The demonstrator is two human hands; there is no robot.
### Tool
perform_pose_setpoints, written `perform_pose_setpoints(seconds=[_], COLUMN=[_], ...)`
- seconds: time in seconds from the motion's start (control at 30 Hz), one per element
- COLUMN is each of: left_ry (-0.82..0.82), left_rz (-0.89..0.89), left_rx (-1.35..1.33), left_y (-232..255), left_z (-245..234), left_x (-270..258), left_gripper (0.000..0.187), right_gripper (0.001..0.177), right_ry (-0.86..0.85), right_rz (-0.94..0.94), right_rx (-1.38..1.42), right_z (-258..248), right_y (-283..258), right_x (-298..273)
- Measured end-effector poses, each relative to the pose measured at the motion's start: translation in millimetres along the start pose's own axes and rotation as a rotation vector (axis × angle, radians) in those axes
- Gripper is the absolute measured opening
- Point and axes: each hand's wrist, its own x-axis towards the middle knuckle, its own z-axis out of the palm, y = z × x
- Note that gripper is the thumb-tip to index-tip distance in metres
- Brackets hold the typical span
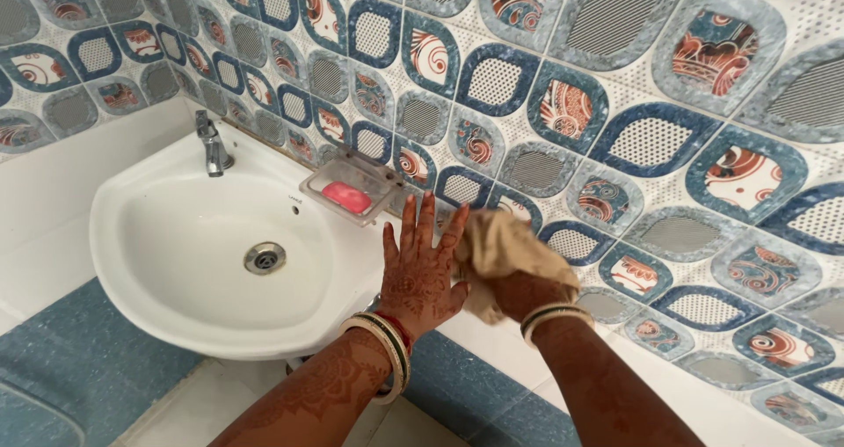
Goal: The person cleans a bathroom sink and the surrounding wall area using a cloth, wiping the basin, faucet, pipes underneath, and decorative tiles.
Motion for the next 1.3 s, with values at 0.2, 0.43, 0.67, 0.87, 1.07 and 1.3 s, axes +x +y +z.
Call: perform_pose_setpoints(seconds=[0.2, 0.43, 0.67, 0.87, 1.07, 1.3], left_ry=[0.002, 0.013, 0.008, 0.105, 0.280, 0.388], left_rz=[0.045, 0.167, 0.241, 0.338, 0.438, 0.459], left_rx=[-0.015, -0.057, -0.046, -0.146, -0.213, -0.298], left_y=[14, 44, 69, 92, 107, 102], left_z=[11, 19, 17, 9, -16, -55], left_x=[9, 19, 23, 30, 32, 37], left_gripper=[0.109, 0.095, 0.092, 0.090, 0.095, 0.098], right_gripper=[0.041, 0.047, 0.054, 0.060, 0.086, 0.139], right_ry=[-0.163, -0.168, 0.006, 0.276, 0.644, 0.921], right_rz=[0.009, 0.017, -0.015, -0.034, -0.053, -0.071], right_rx=[0.199, 0.420, 0.567, 0.544, 0.009, -0.755], right_z=[-12, -52, -122, -188, -231, -262], right_y=[35, 60, 78, 99, 109, 112], right_x=[-17, -46, -79, -105, -105, -48])
